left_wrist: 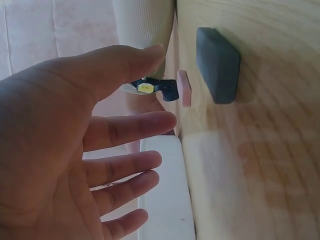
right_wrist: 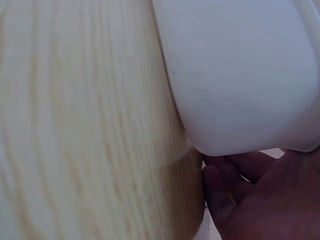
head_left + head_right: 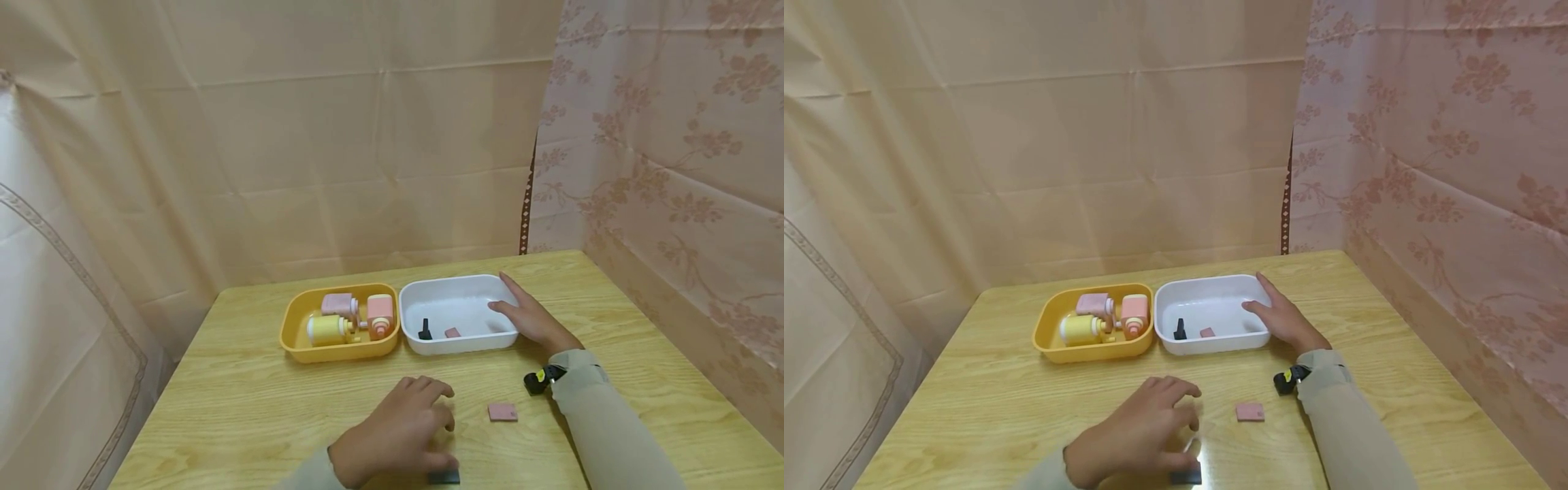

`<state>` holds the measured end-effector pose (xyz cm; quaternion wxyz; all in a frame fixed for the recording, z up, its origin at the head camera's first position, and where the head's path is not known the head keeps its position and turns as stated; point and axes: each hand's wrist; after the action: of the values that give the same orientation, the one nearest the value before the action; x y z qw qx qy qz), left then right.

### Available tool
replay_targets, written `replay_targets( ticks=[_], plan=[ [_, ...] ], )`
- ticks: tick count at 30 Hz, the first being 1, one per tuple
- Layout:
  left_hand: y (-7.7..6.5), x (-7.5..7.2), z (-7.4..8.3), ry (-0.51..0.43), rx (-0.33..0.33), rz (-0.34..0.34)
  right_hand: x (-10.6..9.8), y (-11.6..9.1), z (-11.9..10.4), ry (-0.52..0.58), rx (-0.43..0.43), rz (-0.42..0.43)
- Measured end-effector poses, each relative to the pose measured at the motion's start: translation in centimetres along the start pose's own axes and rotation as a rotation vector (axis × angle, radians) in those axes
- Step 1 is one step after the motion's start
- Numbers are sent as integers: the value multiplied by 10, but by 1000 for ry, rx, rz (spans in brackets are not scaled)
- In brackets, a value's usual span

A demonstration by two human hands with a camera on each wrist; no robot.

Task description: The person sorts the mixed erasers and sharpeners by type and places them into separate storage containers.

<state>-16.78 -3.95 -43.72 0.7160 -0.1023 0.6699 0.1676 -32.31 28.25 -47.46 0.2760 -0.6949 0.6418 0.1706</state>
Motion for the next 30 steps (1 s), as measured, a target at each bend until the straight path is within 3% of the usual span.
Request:
replay_targets(
  ticks=[14,24,30],
  plan=[
    [-7,5,3,-2,77,-34,1,2,1,5,11,-2],
    [-6,8,6,-43,56,-38,0,0,-3,5,21,-7],
    [-4,8,6,-44,57,-78,0,-1,-3,7,30,-12]
  ],
)
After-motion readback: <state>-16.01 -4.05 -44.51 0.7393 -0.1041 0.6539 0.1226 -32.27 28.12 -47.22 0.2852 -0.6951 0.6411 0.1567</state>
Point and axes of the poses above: each hand's wrist, its own y-axis towards the middle knuckle, its own x-axis out of the palm, z = x × y, and after that the axes turned 10 degrees about x, right-handed
